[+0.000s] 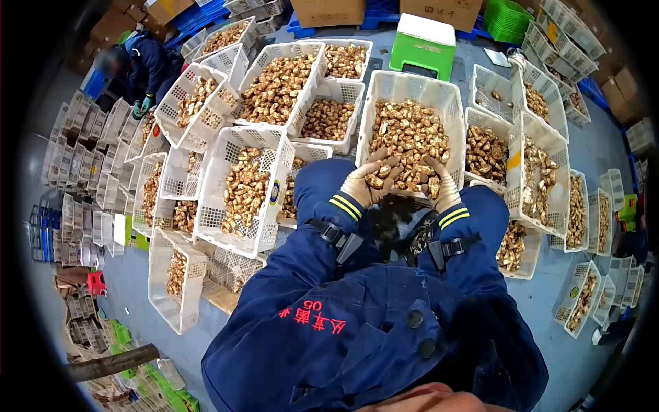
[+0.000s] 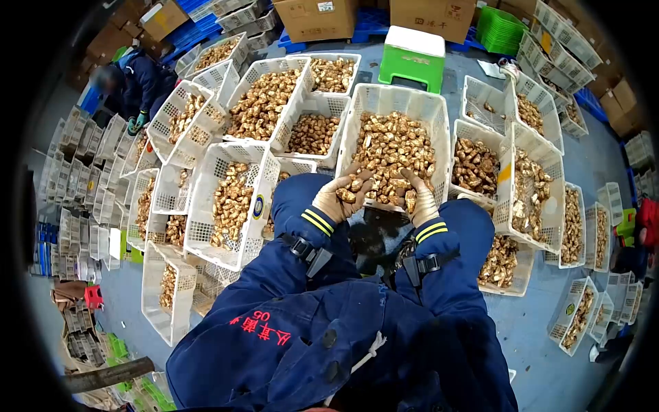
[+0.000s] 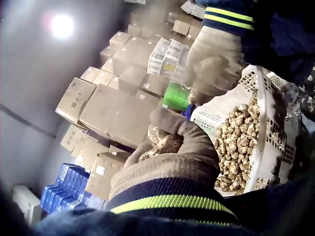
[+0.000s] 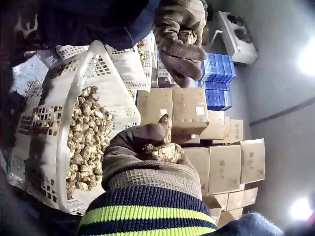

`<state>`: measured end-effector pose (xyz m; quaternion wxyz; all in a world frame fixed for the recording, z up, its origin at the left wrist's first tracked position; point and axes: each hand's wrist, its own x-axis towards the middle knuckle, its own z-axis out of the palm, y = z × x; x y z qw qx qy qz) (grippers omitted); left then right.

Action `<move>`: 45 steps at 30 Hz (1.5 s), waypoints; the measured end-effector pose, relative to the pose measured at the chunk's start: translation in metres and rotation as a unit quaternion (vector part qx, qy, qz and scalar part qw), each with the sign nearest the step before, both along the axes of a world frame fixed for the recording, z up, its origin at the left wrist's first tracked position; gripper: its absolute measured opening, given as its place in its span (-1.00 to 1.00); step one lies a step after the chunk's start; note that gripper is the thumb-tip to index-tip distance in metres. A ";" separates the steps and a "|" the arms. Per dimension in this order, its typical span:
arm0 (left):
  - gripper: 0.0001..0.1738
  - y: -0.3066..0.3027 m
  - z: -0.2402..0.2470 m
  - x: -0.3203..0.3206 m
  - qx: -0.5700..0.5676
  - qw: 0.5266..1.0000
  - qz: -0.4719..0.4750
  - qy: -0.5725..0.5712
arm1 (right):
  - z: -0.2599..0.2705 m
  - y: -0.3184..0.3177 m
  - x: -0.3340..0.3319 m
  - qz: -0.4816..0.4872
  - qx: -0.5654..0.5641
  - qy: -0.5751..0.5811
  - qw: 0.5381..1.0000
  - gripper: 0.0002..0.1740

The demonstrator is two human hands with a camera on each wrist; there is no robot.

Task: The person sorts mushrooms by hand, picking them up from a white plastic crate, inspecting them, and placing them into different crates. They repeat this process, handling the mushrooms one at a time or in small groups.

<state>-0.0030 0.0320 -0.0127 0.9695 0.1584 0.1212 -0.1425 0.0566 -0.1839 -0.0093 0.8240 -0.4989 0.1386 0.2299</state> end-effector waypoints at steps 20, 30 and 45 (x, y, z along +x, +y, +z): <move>-0.38 -0.039 -0.031 0.015 0.092 0.984 -0.030 0.147 | -0.017 0.000 0.013 -0.054 0.064 -0.039 0.996 -0.19; -0.41 -0.058 -0.023 0.012 0.025 0.992 -0.101 0.071 | -0.031 0.007 0.008 0.017 0.078 -0.181 0.980 0.07; -0.57 -0.053 -0.034 0.009 0.017 0.995 -0.082 0.048 | -0.044 0.007 0.011 0.071 0.074 -0.185 0.977 0.18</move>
